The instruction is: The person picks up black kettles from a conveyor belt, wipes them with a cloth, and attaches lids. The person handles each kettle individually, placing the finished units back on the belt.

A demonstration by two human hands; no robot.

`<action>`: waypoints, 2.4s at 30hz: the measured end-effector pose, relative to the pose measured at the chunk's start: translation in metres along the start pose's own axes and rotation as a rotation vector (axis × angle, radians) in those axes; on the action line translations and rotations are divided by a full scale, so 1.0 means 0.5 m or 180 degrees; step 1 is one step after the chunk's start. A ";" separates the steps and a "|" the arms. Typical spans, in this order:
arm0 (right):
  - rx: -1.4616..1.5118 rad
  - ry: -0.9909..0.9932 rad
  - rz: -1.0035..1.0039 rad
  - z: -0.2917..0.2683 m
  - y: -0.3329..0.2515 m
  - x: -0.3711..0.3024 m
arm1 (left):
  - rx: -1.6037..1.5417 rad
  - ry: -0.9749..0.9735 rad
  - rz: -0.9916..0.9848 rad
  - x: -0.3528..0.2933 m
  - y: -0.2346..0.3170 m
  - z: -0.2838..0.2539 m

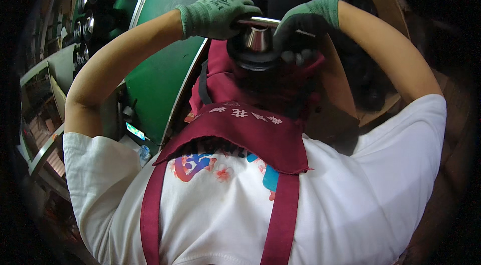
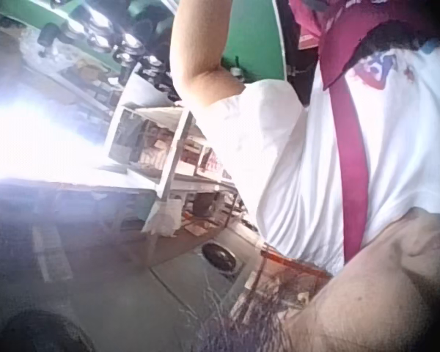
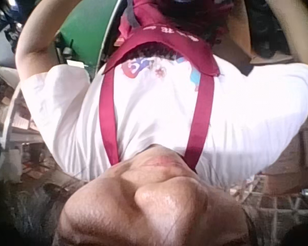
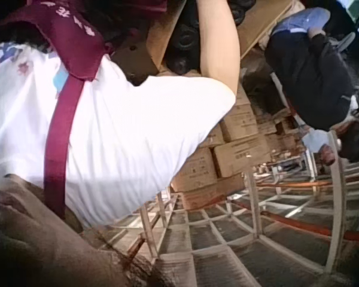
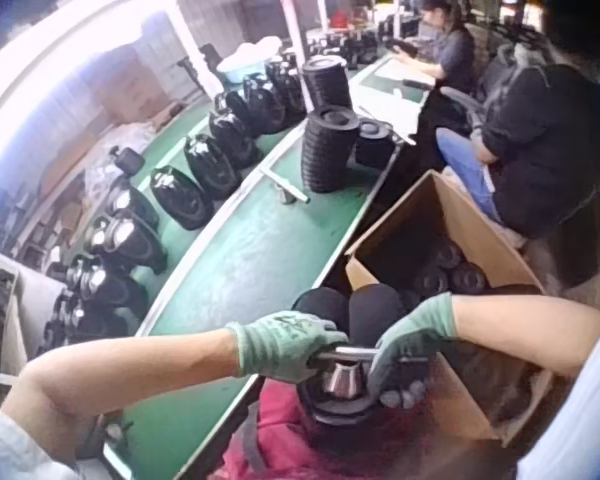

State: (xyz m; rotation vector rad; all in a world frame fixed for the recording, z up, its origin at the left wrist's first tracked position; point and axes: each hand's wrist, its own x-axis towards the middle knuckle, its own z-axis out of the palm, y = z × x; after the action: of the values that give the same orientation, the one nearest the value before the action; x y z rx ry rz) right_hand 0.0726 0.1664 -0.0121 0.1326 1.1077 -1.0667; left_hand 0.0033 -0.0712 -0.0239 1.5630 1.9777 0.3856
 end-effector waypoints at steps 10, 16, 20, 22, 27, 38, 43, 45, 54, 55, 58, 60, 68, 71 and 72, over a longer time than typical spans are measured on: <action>0.3000 0.1016 -0.0397 0.231 0.038 0.042 | 0.0619 0.0443 0.1118 0.102 -0.050 0.059; 0.4630 0.1179 -0.1008 0.308 -0.057 0.087 | 0.0676 0.0699 0.1948 0.211 -0.038 0.092; 0.5045 0.1183 -0.1743 0.323 -0.078 0.122 | 0.0371 0.0903 0.2276 0.240 -0.018 0.099; 0.4749 0.0766 -0.2173 0.291 -0.048 0.105 | 0.0781 0.0977 0.1616 0.232 -0.011 0.087; 0.3226 0.1396 -0.0857 0.173 -0.005 -0.062 | -0.0314 0.2168 -0.0085 0.102 -0.037 0.033; 0.0032 0.2266 -0.2431 -0.208 -0.216 0.234 | -0.1190 0.2040 0.0360 -0.132 0.082 0.185; 0.0369 0.2364 -0.1889 -0.297 -0.210 0.366 | -0.0908 0.3009 0.0086 -0.279 0.117 0.102; 0.0094 0.2464 -0.1580 -0.303 -0.220 0.364 | -0.2292 0.4341 -0.0630 -0.323 0.092 0.125; -0.1754 0.2700 -0.3814 0.026 -0.280 0.257 | -0.6556 0.4029 -0.1594 -0.355 -0.171 0.103; -0.1208 0.2637 -0.3732 -0.005 -0.288 0.268 | -0.6610 0.3864 -0.1636 -0.336 -0.210 0.092; -0.0474 0.3069 -0.3380 -0.063 -0.383 0.288 | -0.7071 0.4085 -0.1437 -0.297 -0.307 0.061; -0.0110 0.3275 -0.3634 -0.029 -0.473 0.308 | -0.7540 0.4530 -0.1096 -0.280 -0.363 0.050; 0.0811 0.3815 -0.4271 -0.296 -0.712 0.475 | -0.6607 0.4183 0.0370 -0.139 -0.509 -0.082; -0.1163 0.4491 -0.3656 -0.220 -0.730 0.460 | -0.2362 0.4048 -0.1294 -0.219 -0.529 -0.114; -0.0992 0.4704 -0.4094 -0.175 -0.718 0.456 | -0.4631 0.4274 -0.1017 -0.223 -0.535 -0.143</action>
State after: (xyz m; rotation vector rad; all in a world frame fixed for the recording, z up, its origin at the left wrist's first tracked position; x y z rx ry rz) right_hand -0.2469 -0.1177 -0.0896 -0.1155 2.8947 -1.9477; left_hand -0.2343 -0.2409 -0.0871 -0.1292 1.6222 2.4110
